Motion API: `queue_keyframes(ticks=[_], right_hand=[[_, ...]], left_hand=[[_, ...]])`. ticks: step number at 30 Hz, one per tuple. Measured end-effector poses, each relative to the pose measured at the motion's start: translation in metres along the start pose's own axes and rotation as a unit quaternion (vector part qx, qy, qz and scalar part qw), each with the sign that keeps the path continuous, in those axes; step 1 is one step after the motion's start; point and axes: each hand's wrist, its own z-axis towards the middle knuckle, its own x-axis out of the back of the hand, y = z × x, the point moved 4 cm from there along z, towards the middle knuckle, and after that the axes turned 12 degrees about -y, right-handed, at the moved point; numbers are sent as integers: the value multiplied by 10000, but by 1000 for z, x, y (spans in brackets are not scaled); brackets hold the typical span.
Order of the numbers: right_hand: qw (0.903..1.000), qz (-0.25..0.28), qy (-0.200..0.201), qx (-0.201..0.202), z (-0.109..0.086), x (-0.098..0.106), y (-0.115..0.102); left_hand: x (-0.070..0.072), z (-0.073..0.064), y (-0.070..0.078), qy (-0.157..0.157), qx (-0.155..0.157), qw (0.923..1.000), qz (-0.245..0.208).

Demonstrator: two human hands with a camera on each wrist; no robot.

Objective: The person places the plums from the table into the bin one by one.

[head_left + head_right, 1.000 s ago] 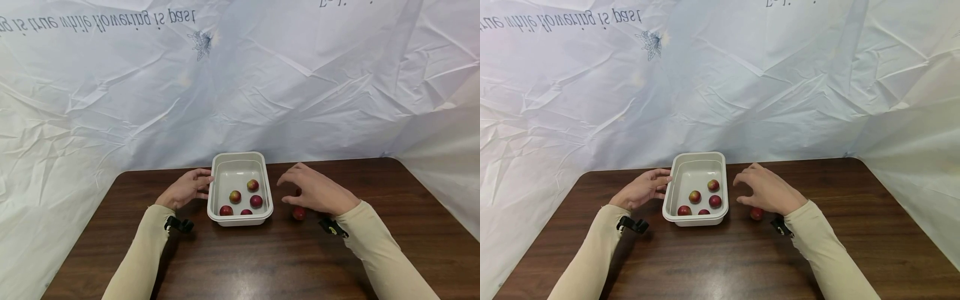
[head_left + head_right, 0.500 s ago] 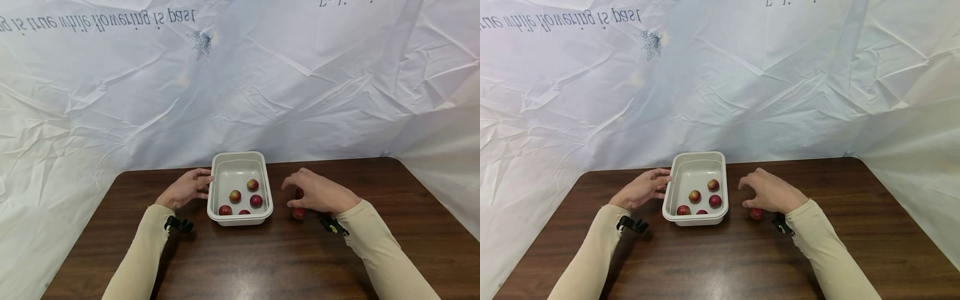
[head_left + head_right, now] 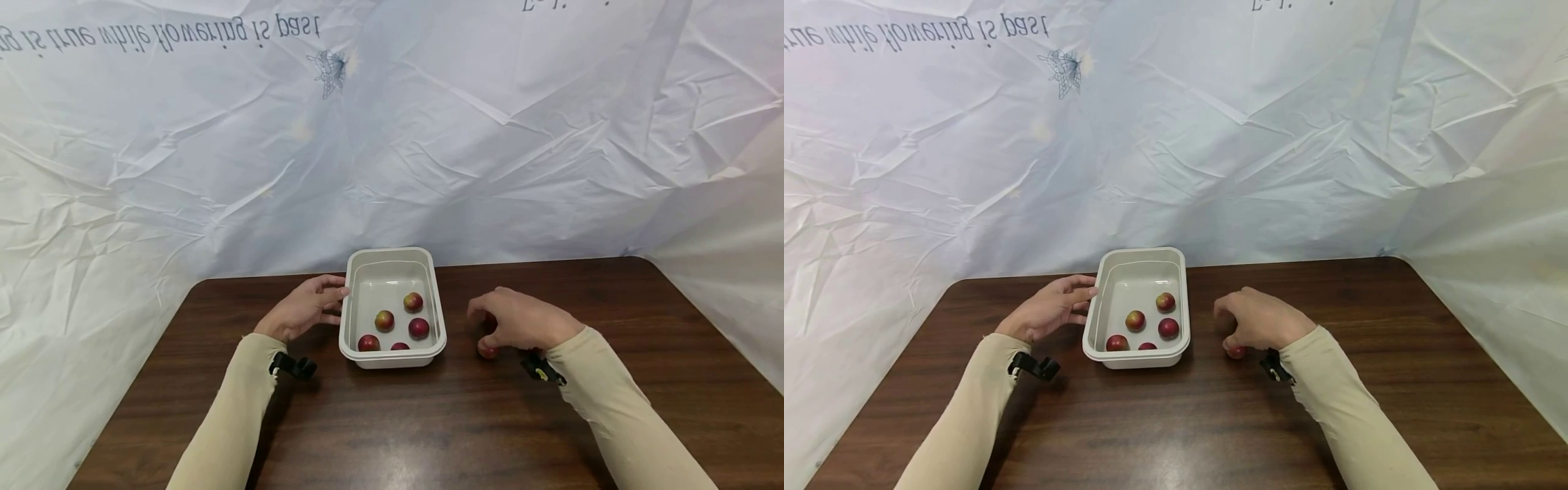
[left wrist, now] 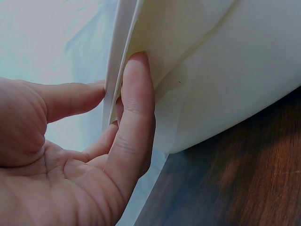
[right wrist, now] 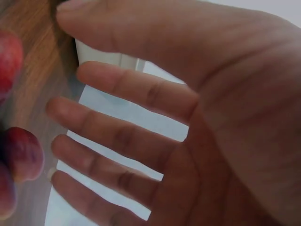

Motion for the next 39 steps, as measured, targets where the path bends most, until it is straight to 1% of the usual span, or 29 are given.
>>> queue_keyframes(ticks=[2,6,15,23,31,39], right_hand=[[9999,79,-123,-13,1,-2,0],[9995,66,-283,-145,3,-6,-1],[9976,209,-538,-378,10,-15,5],[9971,200,-575,-465,14,-20,7],[9966,59,-578,-582,16,-23,8],[9971,-122,-523,-547,18,-23,8]], left_hand=[[0,0,0,6,3,10000,-10],[0,0,0,24,26,10000,-5],[-1,0,1,19,0,10000,15],[-1,0,2,34,-4,10000,15],[0,0,1,51,24,10000,57],[0,0,-1,42,21,10000,64]])
